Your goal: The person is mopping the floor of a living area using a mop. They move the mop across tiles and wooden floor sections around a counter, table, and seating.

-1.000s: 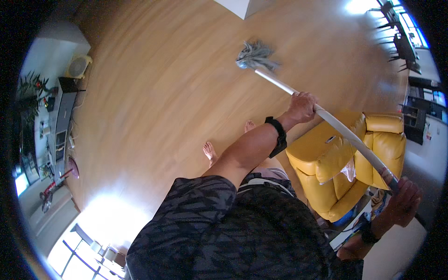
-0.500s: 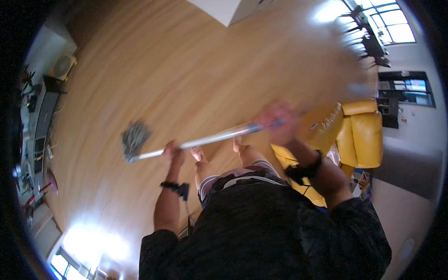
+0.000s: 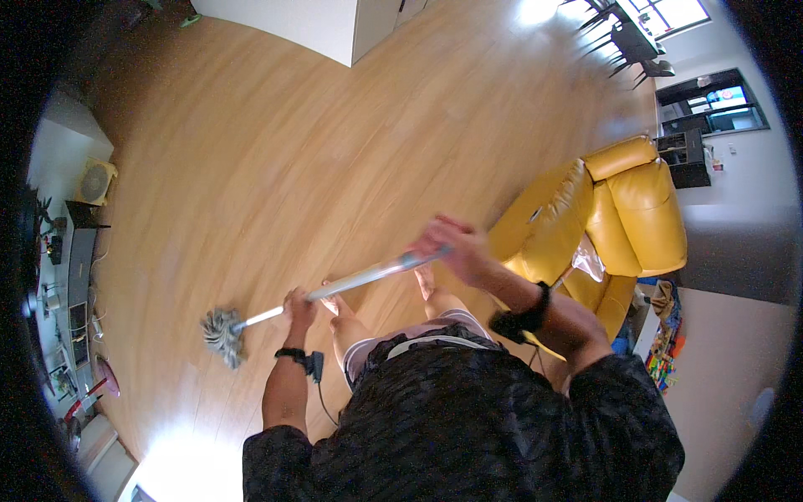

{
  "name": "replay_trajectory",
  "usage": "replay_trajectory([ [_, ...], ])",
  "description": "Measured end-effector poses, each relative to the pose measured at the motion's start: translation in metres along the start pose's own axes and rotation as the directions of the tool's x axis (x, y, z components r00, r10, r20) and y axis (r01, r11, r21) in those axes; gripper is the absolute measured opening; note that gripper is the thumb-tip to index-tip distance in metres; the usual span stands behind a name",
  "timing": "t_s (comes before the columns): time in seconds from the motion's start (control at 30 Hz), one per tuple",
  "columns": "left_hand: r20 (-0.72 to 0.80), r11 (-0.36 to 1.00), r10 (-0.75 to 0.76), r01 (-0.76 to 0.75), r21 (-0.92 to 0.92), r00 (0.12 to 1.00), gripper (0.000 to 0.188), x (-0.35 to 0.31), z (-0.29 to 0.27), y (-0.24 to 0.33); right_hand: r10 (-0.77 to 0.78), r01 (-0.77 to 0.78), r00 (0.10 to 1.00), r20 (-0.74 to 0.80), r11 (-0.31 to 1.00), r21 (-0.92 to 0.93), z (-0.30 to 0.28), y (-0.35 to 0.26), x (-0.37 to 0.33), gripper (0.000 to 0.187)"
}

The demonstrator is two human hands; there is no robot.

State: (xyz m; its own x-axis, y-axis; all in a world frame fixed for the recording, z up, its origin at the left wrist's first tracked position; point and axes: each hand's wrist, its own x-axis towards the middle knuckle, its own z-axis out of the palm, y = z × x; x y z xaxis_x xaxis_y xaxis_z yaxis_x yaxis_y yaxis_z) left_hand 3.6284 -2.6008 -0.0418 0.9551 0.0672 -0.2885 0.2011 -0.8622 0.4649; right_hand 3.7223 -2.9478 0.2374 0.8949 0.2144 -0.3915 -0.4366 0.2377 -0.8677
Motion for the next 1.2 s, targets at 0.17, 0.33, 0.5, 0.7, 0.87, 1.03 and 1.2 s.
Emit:
replay_trajectory([
  [0.17,-0.028,0.991,0.126,-0.124,0.049,0.992,0.036,0.047,0.042,0.225,-0.300,0.287,0.945,-0.130,0.951,-0.111,-0.149,-0.126,-0.087,0.021],
  [0.33,-0.077,0.792,0.577,-0.580,-0.190,0.813,0.019,0.068,0.061,0.427,-0.715,0.552,0.699,0.010,0.531,-0.643,-0.242,-0.215,-0.217,0.029],
  [0.5,-0.086,0.699,0.595,-0.568,-0.435,0.799,0.011,0.085,0.072,0.489,-0.799,0.390,0.548,0.246,-0.016,-0.921,-0.199,-0.218,-0.238,0.016],
  [0.7,-0.171,0.706,0.540,-0.554,-0.442,0.824,0.014,0.059,0.056,0.488,-0.768,0.554,0.622,-0.151,0.568,-0.609,-0.223,-0.244,-0.256,0.016],
  [0.87,-0.041,0.863,0.293,-0.283,-0.417,0.955,0.020,0.012,-0.002,0.385,-0.582,0.615,0.787,0.205,0.711,-0.341,-0.177,-0.244,-0.162,0.017],
  [1.03,0.052,0.956,-0.174,0.182,-0.230,0.983,0.025,-0.053,-0.008,0.206,-0.164,0.133,0.908,0.386,0.985,0.106,-0.144,-0.144,-0.060,0.015],
  [1.2,0.164,0.797,-0.554,0.577,-0.180,0.816,0.014,-0.160,0.014,-0.028,0.169,-0.219,0.931,0.323,0.968,0.126,0.039,0.085,-0.028,0.026],
])
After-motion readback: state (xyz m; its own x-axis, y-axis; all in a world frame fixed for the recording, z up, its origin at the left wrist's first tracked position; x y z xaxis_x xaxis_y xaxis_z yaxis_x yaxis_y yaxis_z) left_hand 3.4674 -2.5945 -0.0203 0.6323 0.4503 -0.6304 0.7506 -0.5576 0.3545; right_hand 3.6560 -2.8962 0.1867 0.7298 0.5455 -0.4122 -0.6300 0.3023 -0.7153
